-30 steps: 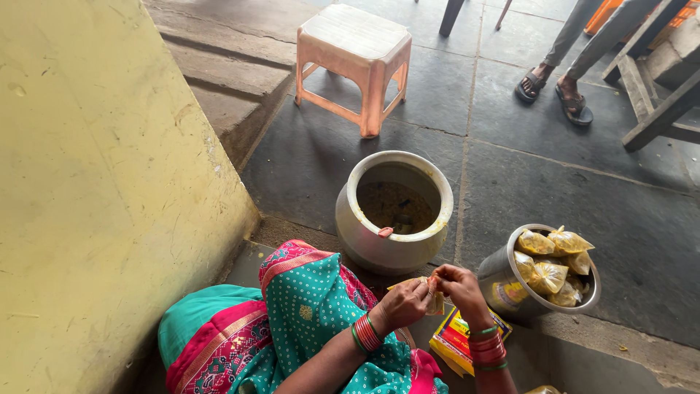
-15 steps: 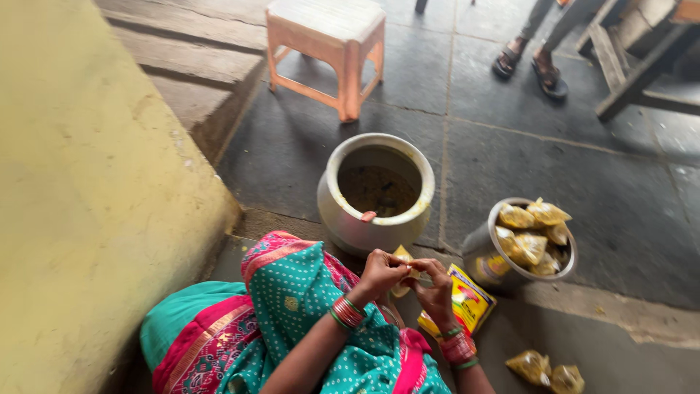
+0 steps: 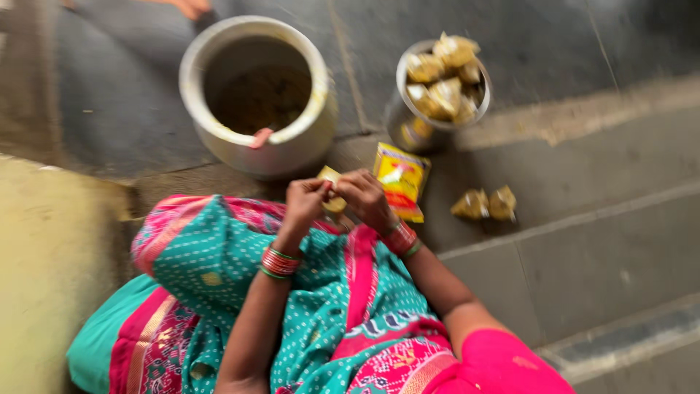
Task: The person scoops a yellow food mixture from a large pot into small plastic bags using a ladle. They then tie each bag and place it into a metal container. The process is repeated multiple times.
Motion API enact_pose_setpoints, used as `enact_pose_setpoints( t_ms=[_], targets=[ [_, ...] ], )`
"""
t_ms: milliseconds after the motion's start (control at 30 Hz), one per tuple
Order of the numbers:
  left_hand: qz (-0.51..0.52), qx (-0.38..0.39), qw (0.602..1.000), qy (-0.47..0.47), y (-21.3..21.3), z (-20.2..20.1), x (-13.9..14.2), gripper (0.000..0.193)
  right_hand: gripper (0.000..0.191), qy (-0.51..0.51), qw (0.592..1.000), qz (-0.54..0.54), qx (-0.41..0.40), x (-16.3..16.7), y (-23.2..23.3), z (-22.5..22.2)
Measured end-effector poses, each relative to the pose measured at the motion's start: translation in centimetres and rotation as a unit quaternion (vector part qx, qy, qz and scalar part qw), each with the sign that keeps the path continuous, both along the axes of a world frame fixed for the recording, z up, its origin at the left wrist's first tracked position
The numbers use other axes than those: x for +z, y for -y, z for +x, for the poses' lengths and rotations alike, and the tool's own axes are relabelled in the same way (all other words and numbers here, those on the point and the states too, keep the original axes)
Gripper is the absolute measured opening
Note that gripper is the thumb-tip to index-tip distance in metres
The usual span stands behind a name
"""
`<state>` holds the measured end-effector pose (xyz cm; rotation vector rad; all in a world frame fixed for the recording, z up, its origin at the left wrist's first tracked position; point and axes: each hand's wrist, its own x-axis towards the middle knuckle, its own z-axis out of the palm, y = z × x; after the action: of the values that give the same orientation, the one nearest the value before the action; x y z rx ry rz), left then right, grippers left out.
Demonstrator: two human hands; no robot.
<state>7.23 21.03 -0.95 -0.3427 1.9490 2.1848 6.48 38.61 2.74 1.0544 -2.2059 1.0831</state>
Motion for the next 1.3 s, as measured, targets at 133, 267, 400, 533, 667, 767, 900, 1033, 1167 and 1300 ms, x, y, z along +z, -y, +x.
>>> enact_pose_setpoints(
  t_ms=[133, 267, 400, 533, 667, 767, 900, 1033, 1167, 1300],
  targets=[
    [-0.251, 0.022, 0.954, -0.16, 0.1, 1.6, 1.8, 0.013, 0.023, 0.069, 0.997, -0.022, -0.023, -1.4, 0.5, 1.0],
    [-0.307, 0.067, 0.93, -0.189, 0.2, 1.8, 3.5, 0.02, 0.024, 0.108, 0.992, -0.049, -0.032, -1.7, 0.1, 1.9],
    [-0.292, 0.019, 0.936, -0.195, -0.2, 1.5, 3.9, 0.015, 0.022, 0.149, 0.986, -0.063, -0.043, -1.9, -1.5, 1.7],
    [-0.335, -0.088, 0.917, -0.197, 0.3, 1.6, 3.7, 0.029, 0.013, 0.2, 0.977, 0.055, -0.056, -3.7, -6.4, 1.1],
    [-0.433, -0.154, 0.869, -0.184, 1.1, 3.1, 3.4, 0.059, 0.011, 0.188, 0.942, 0.238, -0.14, -6.6, -15.2, 1.2],
    [-0.449, -0.238, 0.843, -0.178, 1.1, 4.1, 2.9, 0.048, 0.013, 0.16, 0.856, 0.424, -0.249, -8.3, -20.6, 2.6],
    [-0.476, -0.244, 0.825, -0.18, 1.2, 4.4, 2.0, 0.036, 0.017, 0.241, 0.732, 0.507, -0.387, -9.8, -21.6, 4.2],
    [-0.503, -0.236, 0.814, -0.17, 1.3, 4.4, 1.3, 0.034, 0.026, 0.421, 0.761, 0.451, -0.198, -11.2, -16.1, 5.0],
    [-0.507, -0.241, 0.812, -0.161, 1.5, 4.5, 0.8, 0.035, 0.041, 0.488, 0.756, 0.417, -0.128, -12.4, -10.3, 6.3],
    [-0.514, -0.27, 0.805, -0.123, 1.7, 4.5, 0.6, 0.033, 0.07, 0.465, 0.799, 0.35, -0.149, -12.8, -7.6, 6.8]
  ],
)
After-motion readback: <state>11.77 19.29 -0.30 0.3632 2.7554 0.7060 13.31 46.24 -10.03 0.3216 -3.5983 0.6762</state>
